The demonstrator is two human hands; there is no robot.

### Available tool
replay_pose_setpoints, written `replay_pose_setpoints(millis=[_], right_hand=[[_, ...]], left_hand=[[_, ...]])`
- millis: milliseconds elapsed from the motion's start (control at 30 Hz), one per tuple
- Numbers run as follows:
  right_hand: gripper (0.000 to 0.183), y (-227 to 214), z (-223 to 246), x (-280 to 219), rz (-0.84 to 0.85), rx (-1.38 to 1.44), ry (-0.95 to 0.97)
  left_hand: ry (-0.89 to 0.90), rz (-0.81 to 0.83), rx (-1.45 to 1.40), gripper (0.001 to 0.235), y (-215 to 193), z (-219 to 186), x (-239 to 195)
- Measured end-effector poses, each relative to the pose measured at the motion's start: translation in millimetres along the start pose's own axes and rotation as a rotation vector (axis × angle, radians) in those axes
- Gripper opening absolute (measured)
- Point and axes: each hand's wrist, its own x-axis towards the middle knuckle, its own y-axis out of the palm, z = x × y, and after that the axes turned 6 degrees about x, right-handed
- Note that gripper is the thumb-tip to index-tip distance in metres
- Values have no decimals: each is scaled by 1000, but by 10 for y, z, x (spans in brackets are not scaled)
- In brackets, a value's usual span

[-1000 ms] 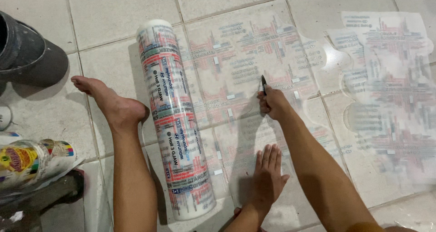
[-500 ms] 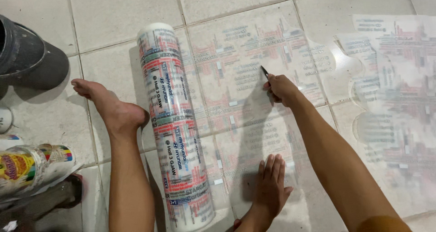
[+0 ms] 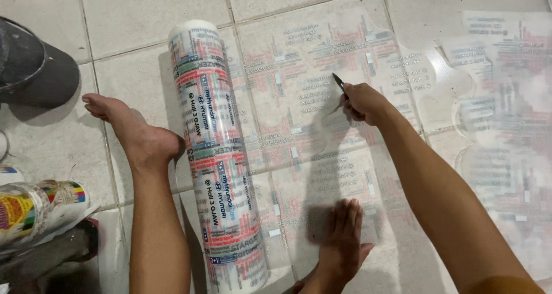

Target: The person sits on a tiled floor and uses a utility knife to cut a large roll of transparent plastic sheeting. They unroll the plastic, hold it down with their foot, and cut it into smaller rectangular pieces, which are then set aside.

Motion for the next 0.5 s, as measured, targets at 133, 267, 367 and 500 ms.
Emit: replay_pose_setpoints(millis=[133,267,367,500], right_hand=[[47,-146,-15,241,-30,-107,-1],[50,-214,53,256,20,-205,-22],[51,-241,209,52,71,-380,-62],[53,-281,251,102,73,-518,-92]], left_hand=[[-27,-28,-95,138,25,-34,-44],[-14,-16,136,144,45,-65,-93],[16,-21,-94,142,59,-10,-14],[-5,-30,131,142,81,-48,-56]])
